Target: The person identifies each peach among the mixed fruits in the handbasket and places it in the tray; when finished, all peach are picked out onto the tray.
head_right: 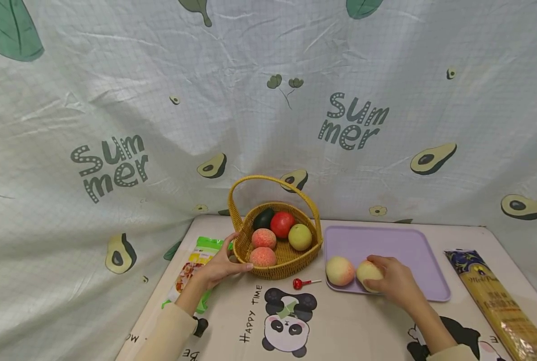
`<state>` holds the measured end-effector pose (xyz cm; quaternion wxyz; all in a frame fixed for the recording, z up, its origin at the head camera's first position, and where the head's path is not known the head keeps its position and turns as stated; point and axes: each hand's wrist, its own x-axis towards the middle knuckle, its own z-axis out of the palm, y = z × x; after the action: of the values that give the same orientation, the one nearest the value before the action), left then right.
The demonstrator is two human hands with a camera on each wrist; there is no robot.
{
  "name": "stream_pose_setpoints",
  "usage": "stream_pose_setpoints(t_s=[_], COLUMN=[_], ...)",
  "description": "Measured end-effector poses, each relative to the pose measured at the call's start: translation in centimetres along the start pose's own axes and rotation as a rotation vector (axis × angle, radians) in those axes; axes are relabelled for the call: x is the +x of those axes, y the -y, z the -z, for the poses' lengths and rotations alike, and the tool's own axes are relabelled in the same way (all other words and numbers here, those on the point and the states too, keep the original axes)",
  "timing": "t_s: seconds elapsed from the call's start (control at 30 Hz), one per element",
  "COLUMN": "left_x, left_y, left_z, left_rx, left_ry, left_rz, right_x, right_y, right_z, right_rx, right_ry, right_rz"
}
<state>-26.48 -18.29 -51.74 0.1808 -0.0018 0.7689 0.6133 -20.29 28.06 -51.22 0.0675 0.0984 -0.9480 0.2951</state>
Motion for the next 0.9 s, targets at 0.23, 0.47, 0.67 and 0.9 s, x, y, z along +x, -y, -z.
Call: stream_pose_setpoints(t_s=[0.23, 0.47, 0.67, 0.9], left_x=[0.06, -0.12, -0.23, -0.21], left_y=[0.05, 0.18, 0.12, 0.01], left_z=[0.09, 0.12, 0.15, 0.09], left_rx=[-0.002, -0.004, -0.012, -0.002], left_ry=[-0.003, -0.003, 0.0, 0.011], left_rz=[-0.006, -0.002, -0.003, -0.007], right_x=[0.06, -0.07, -0.12, -0.18], right_y=[0.58, 0.48, 0.41, 0.36], right_z=[0.04, -0.13, -0.2, -0.08], right_rx=[0.016, 0.015, -0.008, -0.005], right_ry=[0.044, 0.06, 0.052, 0.036], right_rz=[-0.013, -0.005, -0.006, 0.011])
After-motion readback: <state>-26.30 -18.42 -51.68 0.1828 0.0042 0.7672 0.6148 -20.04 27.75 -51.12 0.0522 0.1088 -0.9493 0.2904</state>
